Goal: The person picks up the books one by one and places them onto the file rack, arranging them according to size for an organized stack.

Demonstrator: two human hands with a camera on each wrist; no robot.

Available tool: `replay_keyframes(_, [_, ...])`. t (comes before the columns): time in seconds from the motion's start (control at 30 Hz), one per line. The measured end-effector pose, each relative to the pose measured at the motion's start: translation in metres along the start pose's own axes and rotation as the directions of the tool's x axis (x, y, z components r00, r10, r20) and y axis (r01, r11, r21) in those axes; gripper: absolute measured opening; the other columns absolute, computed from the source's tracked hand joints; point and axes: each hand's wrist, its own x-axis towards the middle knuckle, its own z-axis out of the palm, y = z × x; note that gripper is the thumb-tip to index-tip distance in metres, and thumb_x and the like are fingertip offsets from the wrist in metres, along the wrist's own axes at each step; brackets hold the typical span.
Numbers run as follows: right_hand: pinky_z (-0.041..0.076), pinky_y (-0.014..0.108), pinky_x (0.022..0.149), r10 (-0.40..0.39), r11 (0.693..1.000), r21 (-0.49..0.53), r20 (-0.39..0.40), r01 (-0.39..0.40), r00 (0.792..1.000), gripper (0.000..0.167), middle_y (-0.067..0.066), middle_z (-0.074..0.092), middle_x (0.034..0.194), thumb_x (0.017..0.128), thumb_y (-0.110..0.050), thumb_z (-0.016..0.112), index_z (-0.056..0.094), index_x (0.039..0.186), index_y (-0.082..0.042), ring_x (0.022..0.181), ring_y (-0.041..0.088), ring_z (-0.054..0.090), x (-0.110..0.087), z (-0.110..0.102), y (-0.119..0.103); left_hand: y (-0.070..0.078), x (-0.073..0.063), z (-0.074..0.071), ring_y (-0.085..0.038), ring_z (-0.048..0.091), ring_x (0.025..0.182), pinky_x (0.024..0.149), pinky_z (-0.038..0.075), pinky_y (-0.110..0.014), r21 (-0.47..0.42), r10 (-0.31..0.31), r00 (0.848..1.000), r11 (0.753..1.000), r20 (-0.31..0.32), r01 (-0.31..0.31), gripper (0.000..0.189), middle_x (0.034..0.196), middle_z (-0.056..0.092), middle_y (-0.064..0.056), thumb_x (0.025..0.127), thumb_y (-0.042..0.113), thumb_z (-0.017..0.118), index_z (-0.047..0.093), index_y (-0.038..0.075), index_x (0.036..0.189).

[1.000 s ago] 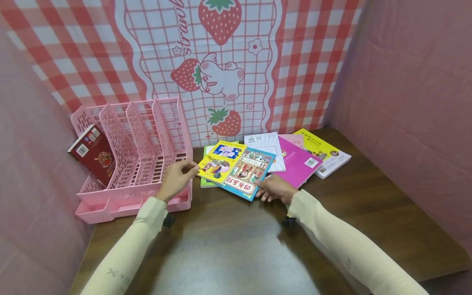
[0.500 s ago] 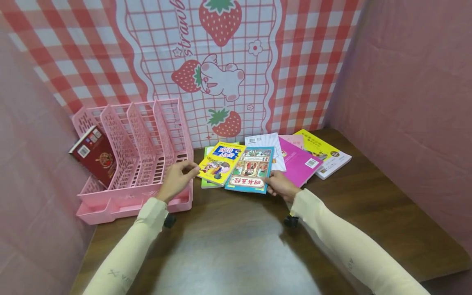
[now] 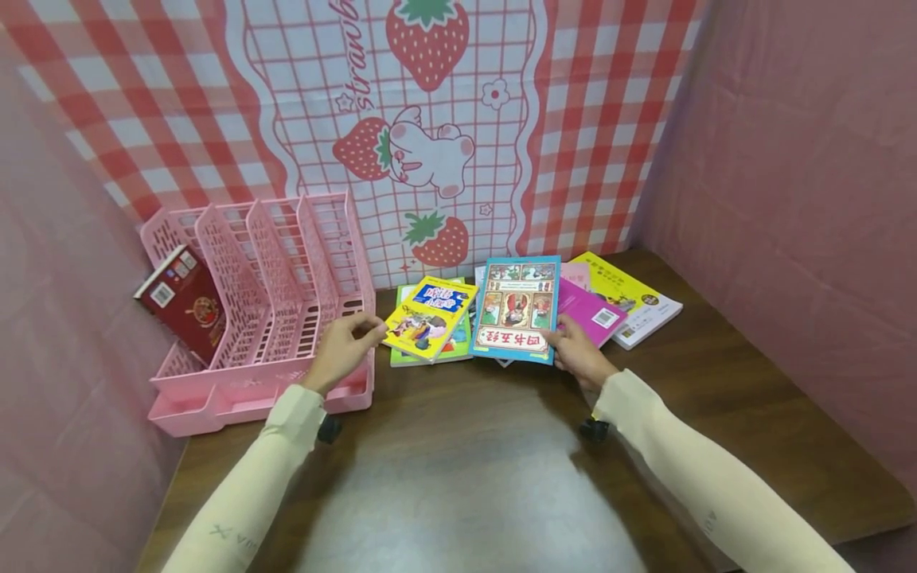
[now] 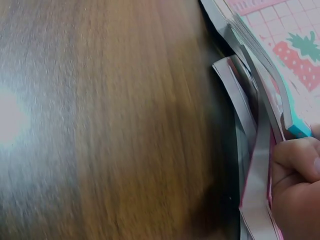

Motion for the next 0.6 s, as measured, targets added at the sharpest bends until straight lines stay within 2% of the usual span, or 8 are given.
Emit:
replay_keyframes(0.13, [0.027, 0.019, 0.042, -0.036, 0.998, 0.042, -0.016, 0.037, 0.999, 0.034, 0.001, 0.067, 0.082, 0.112, -0.013, 0.04, 0.031, 0.14, 0.002, 0.044, 0.005, 0.034, -0.0023, -0.0041, -0.0018, -0.0008, -0.0013, -0.0008, -0.023, 0.065, 0.09, 0.083, 0.052, -0.039, -0.006, -0.002, 1.0, 1.0, -0.007, 0.002, 0.018, 0.099, 0.074, -0.006, 0.1, 0.023, 0.069, 0.075, 0.007, 0.105])
replay_keyframes(0.23, [0.026, 0.019, 0.041, -0.046, 0.997, 0.059, -0.018, 0.047, 0.999, 0.033, 0.001, 0.066, 0.079, 0.112, -0.013, 0.04, 0.031, 0.139, 0.002, 0.043, 0.005, 0.033, -0.0029, -0.0036, -0.0013, -0.0012, -0.0024, -0.0013, -0.023, 0.064, 0.09, 0.083, 0.051, -0.039, -0.016, -0.003, 1.0, 1.0, -0.007, 0.003, 0.016, 0.099, 0.074, -0.007, 0.099, 0.022, 0.069, 0.075, 0.008, 0.104])
replay_keyframes(0.33, [0.027, 0.019, 0.041, -0.05, 0.997, 0.064, -0.028, 0.052, 0.998, 0.033, 0.001, 0.066, 0.082, 0.111, -0.013, 0.041, 0.032, 0.14, 0.001, 0.045, 0.006, 0.035, -0.0033, -0.0014, -0.0006, -0.0011, -0.0027, -0.0012, -0.023, 0.065, 0.09, 0.083, 0.051, -0.039, -0.022, -0.002, 1.0, 1.0, 0.0, 0.002, 0.016, 0.099, 0.075, -0.007, 0.1, 0.021, 0.069, 0.075, 0.007, 0.104])
replay_keyframes(0.53, [0.034, 0.018, 0.045, -0.058, 0.995, 0.08, -0.025, 0.06, 0.998, 0.041, 0.002, 0.068, 0.096, 0.112, -0.014, 0.04, 0.029, 0.149, -0.001, 0.063, 0.007, 0.059, -0.0025, 0.0015, -0.0009, -0.0001, -0.0018, -0.001, -0.023, 0.065, 0.091, 0.083, 0.052, -0.039, -0.018, -0.015, 1.0, 1.0, 0.007, 0.015, 0.019, 0.1, 0.074, -0.007, 0.1, 0.022, 0.069, 0.074, 0.005, 0.106])
replay_keyframes(0.6, [0.034, 0.018, 0.046, -0.061, 0.995, 0.08, -0.026, 0.063, 0.998, 0.041, 0.003, 0.068, 0.097, 0.112, -0.015, 0.04, 0.029, 0.149, 0.0, 0.065, 0.007, 0.059, -0.0025, 0.0012, -0.0015, 0.0005, -0.0005, -0.0001, -0.023, 0.065, 0.092, 0.083, 0.052, -0.039, -0.015, -0.013, 1.0, 1.0, 0.006, 0.013, 0.019, 0.1, 0.074, -0.007, 0.1, 0.022, 0.069, 0.075, 0.006, 0.106])
